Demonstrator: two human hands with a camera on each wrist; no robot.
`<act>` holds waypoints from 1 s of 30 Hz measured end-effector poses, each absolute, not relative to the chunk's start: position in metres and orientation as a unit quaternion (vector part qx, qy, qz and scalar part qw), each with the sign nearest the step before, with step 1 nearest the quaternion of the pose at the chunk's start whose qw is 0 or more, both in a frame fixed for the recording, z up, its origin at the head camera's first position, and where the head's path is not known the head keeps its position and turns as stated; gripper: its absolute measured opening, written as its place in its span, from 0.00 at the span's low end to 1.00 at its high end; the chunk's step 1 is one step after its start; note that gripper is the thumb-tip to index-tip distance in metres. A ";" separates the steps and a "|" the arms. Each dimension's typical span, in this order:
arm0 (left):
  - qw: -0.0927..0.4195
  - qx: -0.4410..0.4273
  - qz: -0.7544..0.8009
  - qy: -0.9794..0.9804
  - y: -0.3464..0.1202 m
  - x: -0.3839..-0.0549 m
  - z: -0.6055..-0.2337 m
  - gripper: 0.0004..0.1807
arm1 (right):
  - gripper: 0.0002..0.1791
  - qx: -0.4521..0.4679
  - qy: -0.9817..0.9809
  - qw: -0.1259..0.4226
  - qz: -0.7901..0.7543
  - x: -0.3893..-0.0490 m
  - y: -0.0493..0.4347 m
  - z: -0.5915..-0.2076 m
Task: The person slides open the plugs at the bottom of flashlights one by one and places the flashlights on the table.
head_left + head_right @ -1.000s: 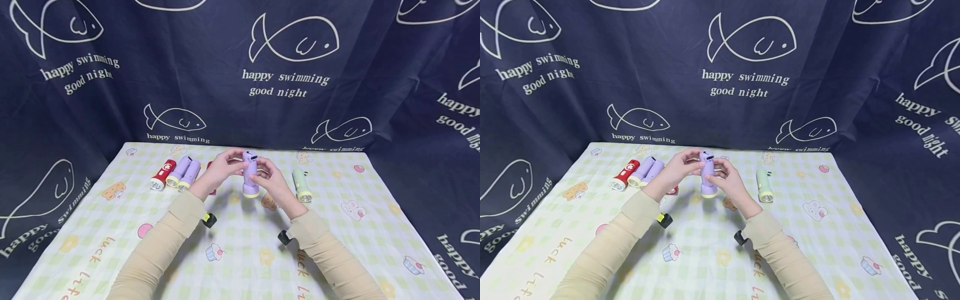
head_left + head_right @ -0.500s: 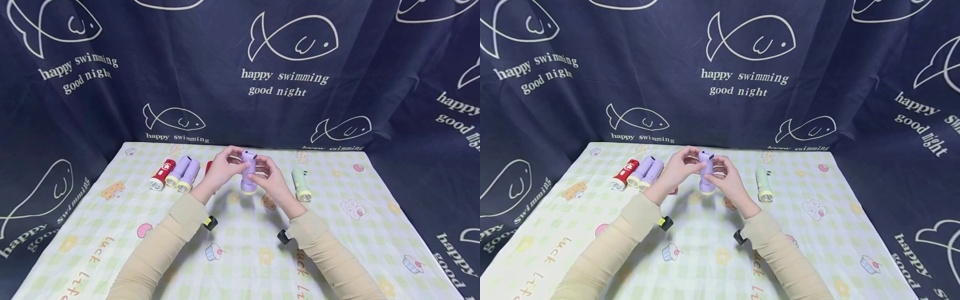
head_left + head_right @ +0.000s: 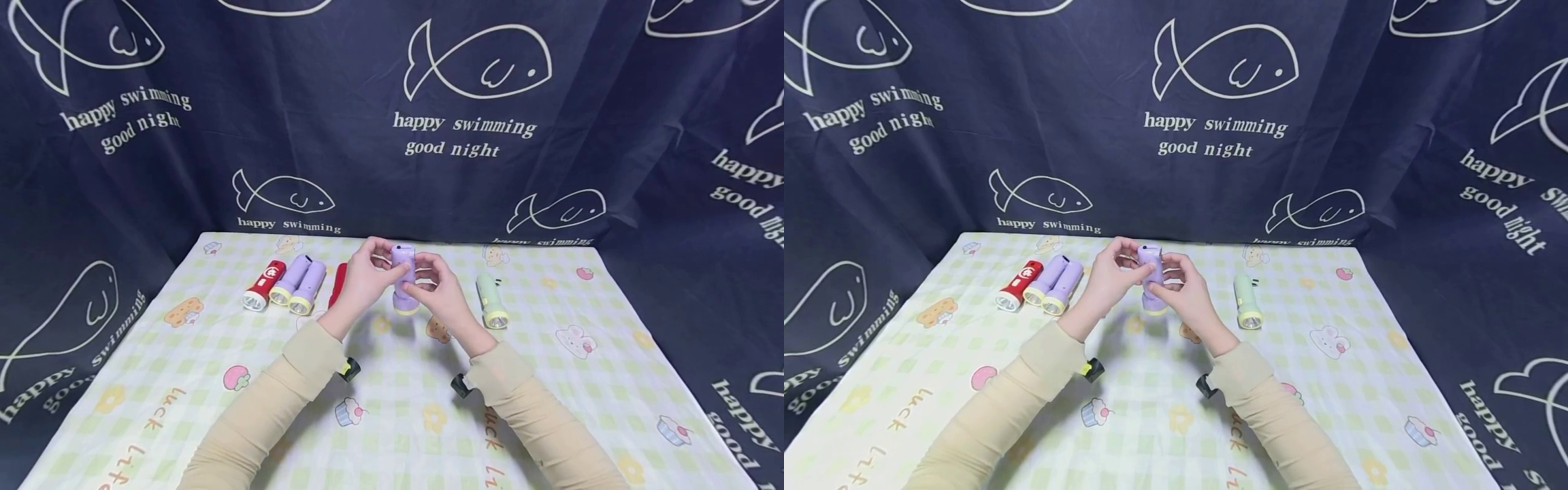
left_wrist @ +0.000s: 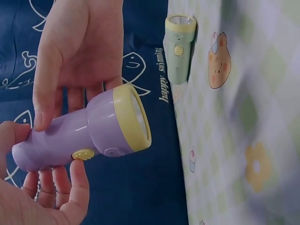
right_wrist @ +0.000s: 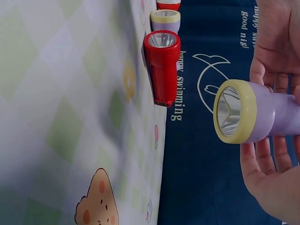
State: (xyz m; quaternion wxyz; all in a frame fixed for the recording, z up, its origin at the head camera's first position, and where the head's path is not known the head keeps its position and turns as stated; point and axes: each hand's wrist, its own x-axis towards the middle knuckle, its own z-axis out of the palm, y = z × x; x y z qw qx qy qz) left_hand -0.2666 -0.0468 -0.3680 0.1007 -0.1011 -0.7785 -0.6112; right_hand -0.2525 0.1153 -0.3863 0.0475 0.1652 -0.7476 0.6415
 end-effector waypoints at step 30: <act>0.042 -0.142 -0.649 -0.746 -0.054 -0.272 -0.371 0.17 | 0.27 0.137 -0.743 0.036 0.654 -0.259 0.120 -0.396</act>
